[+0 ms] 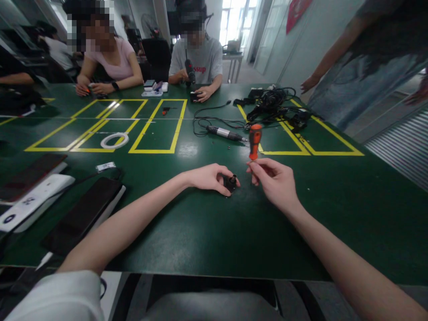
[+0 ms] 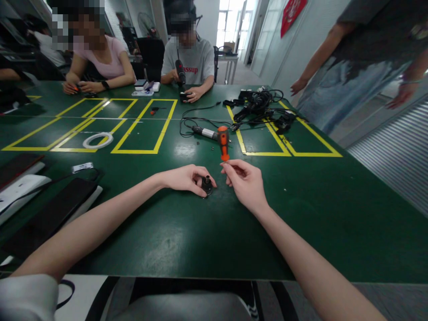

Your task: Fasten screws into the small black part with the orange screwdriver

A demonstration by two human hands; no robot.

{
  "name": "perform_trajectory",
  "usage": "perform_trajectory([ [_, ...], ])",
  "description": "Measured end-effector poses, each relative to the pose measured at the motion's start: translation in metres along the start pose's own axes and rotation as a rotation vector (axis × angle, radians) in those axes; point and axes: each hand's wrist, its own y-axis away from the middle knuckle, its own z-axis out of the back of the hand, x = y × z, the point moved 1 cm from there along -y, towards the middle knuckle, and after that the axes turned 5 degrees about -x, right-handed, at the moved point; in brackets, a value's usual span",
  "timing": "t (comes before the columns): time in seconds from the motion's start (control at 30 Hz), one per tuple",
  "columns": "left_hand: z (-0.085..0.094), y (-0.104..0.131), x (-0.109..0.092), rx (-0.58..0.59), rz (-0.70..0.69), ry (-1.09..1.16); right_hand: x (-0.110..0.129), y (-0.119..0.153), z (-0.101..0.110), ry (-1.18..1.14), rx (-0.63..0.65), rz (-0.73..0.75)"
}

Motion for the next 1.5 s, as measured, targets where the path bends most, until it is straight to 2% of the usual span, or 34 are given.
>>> perform_trajectory([
  [0.23, 0.0, 0.0, 0.001, 0.022, -0.002, -0.091, -0.03, -0.015, 0.013, 0.767, 0.172, 0.163],
  [0.33, 0.0, 0.0, 0.0, -0.015, -0.026, -0.123, -0.031, -0.016, 0.016, 0.898, 0.175, 0.195],
  [0.4, 0.002, 0.0, -0.002, -0.058, -0.038, -0.114, -0.028, -0.016, 0.016, 0.829, 0.154, 0.21],
  [0.47, 0.003, 0.0, -0.004, -0.111, -0.035, -0.073, -0.023, -0.014, 0.012, 0.626, 0.148, 0.177],
  [0.53, 0.005, 0.0, -0.008, -0.189, -0.052, -0.005, -0.018, -0.011, 0.006, 0.325, 0.193, 0.047],
  [0.67, 0.004, 0.001, -0.018, -0.367, -0.197, 0.021, -0.01, 0.0, -0.009, -0.307, 0.344, -0.357],
  [0.77, 0.0, 0.004, -0.022, -0.447, -0.324, -0.097, -0.009, 0.004, -0.014, -0.488, 0.339, -0.482],
  [0.87, -0.006, 0.005, -0.021, -0.466, -0.385, -0.234, -0.011, 0.003, -0.014, -0.405, 0.278, -0.445],
  [0.97, -0.015, 0.004, -0.015, -0.452, -0.394, -0.359, -0.013, 0.002, -0.013, -0.186, 0.232, -0.289],
  [1.07, -0.026, 0.002, -0.008, -0.506, -0.413, -0.465, -0.009, 0.004, -0.012, 0.017, 0.232, -0.129],
  [1.17, -0.03, 0.0, -0.002, -0.512, -0.382, -0.471, -0.004, 0.006, -0.011, 0.205, 0.239, -0.013],
  [1.27, -0.023, -0.002, 0.002, -0.449, -0.356, -0.329, -0.002, 0.006, -0.009, 0.274, 0.206, 0.044],
  [1.37, -0.01, -0.002, 0.004, -0.303, -0.298, -0.23, -0.003, 0.005, -0.007, 0.259, 0.151, 0.041],
  [1.5, 0.003, 0.0, 0.003, -0.199, -0.216, -0.293, -0.003, 0.002, -0.004, 0.239, 0.07, 0.059],
])
